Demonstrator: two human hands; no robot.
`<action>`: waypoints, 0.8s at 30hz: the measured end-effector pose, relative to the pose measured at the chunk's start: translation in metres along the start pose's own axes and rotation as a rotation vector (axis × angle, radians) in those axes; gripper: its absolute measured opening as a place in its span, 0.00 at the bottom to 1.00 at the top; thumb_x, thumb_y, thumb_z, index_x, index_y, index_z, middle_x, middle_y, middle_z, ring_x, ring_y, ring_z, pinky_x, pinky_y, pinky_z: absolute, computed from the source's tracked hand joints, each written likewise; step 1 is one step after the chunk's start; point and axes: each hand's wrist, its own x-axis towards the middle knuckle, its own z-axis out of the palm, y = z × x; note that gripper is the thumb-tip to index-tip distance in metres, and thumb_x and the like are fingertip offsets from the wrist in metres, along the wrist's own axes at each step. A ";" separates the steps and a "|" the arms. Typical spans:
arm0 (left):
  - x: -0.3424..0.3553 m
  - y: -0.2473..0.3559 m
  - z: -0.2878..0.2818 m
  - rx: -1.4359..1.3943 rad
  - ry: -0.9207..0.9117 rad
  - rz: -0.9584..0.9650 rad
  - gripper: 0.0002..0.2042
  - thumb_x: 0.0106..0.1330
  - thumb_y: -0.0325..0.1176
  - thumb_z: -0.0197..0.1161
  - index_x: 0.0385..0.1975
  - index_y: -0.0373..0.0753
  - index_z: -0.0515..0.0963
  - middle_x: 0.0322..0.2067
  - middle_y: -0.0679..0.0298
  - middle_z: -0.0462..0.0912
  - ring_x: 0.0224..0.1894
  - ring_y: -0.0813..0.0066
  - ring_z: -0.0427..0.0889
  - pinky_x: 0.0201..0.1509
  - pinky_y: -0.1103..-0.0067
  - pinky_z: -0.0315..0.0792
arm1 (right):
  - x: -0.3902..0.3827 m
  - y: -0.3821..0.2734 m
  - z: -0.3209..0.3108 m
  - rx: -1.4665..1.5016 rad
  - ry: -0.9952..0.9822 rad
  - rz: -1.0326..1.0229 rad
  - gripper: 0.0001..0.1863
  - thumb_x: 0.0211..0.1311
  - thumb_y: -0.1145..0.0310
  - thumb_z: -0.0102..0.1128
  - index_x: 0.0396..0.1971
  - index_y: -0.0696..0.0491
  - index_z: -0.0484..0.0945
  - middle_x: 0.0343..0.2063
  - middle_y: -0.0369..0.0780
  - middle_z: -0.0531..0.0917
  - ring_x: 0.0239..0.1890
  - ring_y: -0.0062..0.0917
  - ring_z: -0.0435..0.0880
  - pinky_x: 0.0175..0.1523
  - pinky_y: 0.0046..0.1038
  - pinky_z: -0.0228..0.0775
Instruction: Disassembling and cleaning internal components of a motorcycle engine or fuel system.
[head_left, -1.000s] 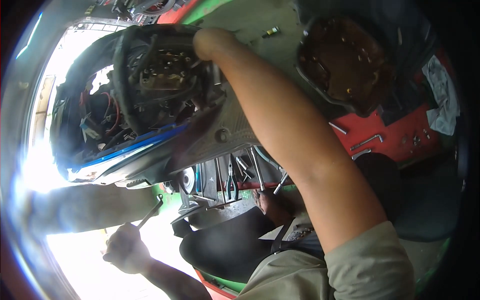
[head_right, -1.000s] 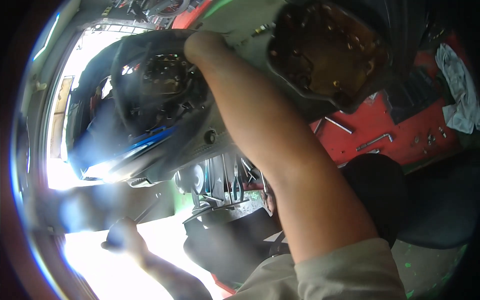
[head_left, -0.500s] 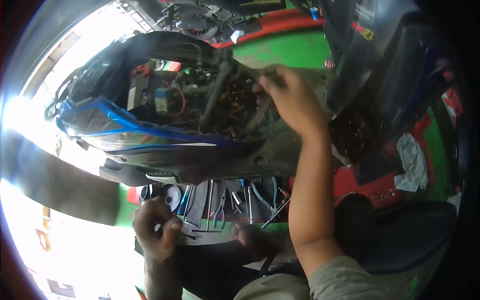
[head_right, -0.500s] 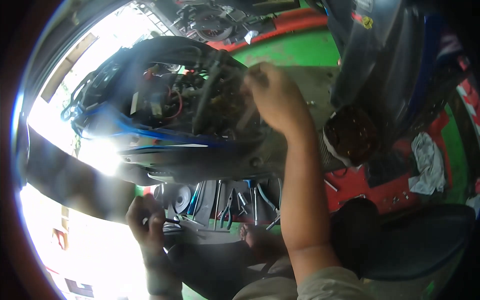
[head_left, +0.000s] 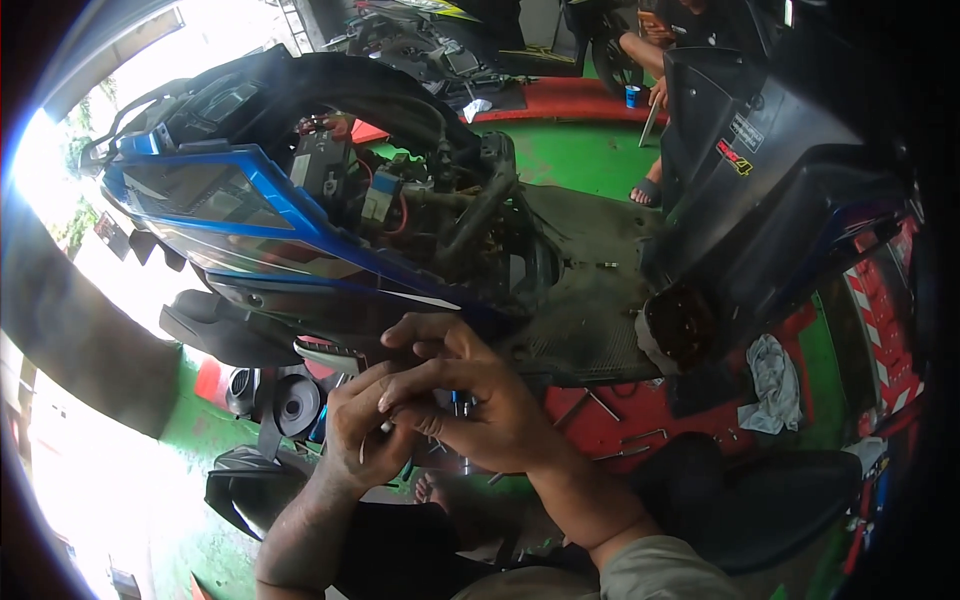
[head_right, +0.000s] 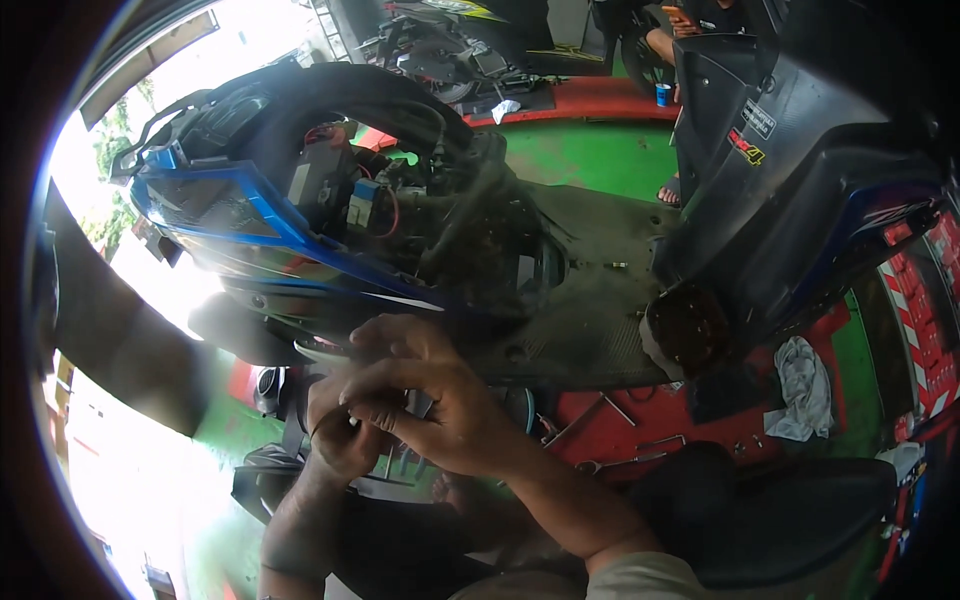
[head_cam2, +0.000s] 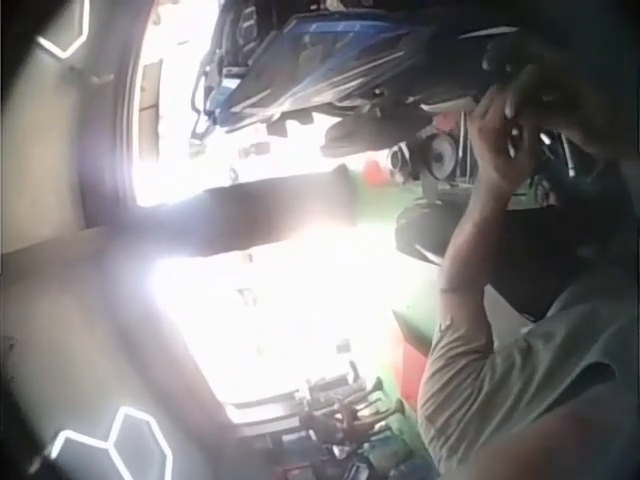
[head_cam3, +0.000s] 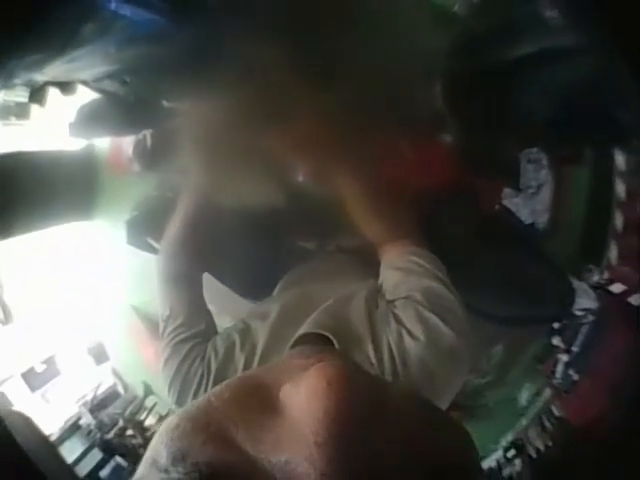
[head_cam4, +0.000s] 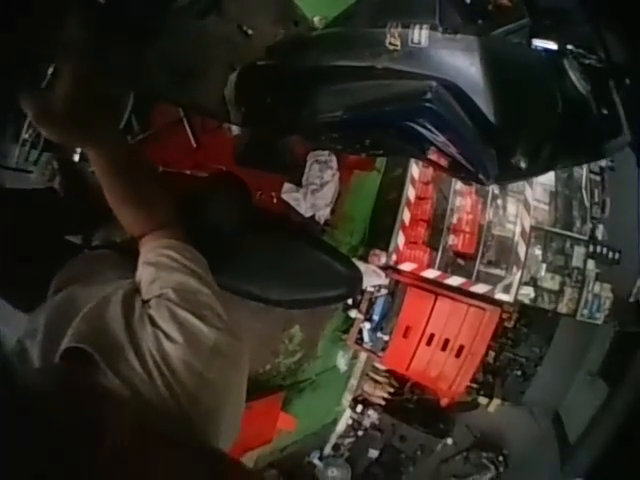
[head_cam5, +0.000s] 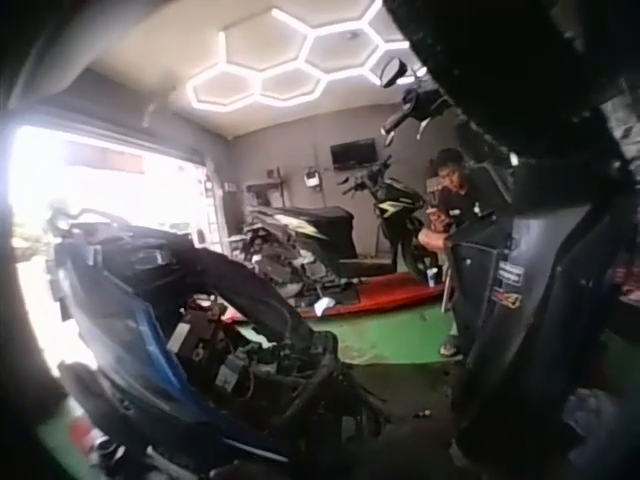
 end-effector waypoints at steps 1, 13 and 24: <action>-0.003 -0.003 0.002 -0.004 0.021 -0.020 0.10 0.64 0.26 0.66 0.43 0.31 0.83 0.36 0.55 0.86 0.33 0.64 0.86 0.36 0.76 0.78 | -0.001 0.003 -0.003 0.026 -0.001 0.025 0.12 0.63 0.68 0.73 0.45 0.51 0.85 0.56 0.42 0.78 0.62 0.31 0.75 0.65 0.33 0.68; -0.015 -0.014 -0.007 0.056 0.099 -0.052 0.22 0.78 0.49 0.56 0.38 0.31 0.81 0.24 0.59 0.82 0.21 0.74 0.77 0.27 0.76 0.67 | 0.032 0.188 -0.162 -0.719 0.379 0.678 0.19 0.55 0.58 0.74 0.42 0.55 0.89 0.36 0.47 0.90 0.43 0.32 0.89 0.52 0.33 0.77; -0.020 -0.026 -0.005 0.057 0.080 -0.084 0.17 0.76 0.41 0.62 0.43 0.28 0.82 0.26 0.58 0.81 0.27 0.72 0.83 0.30 0.79 0.73 | 0.034 0.211 -0.151 -0.517 0.406 0.738 0.18 0.54 0.60 0.75 0.44 0.52 0.90 0.33 0.43 0.91 0.36 0.27 0.89 0.48 0.30 0.78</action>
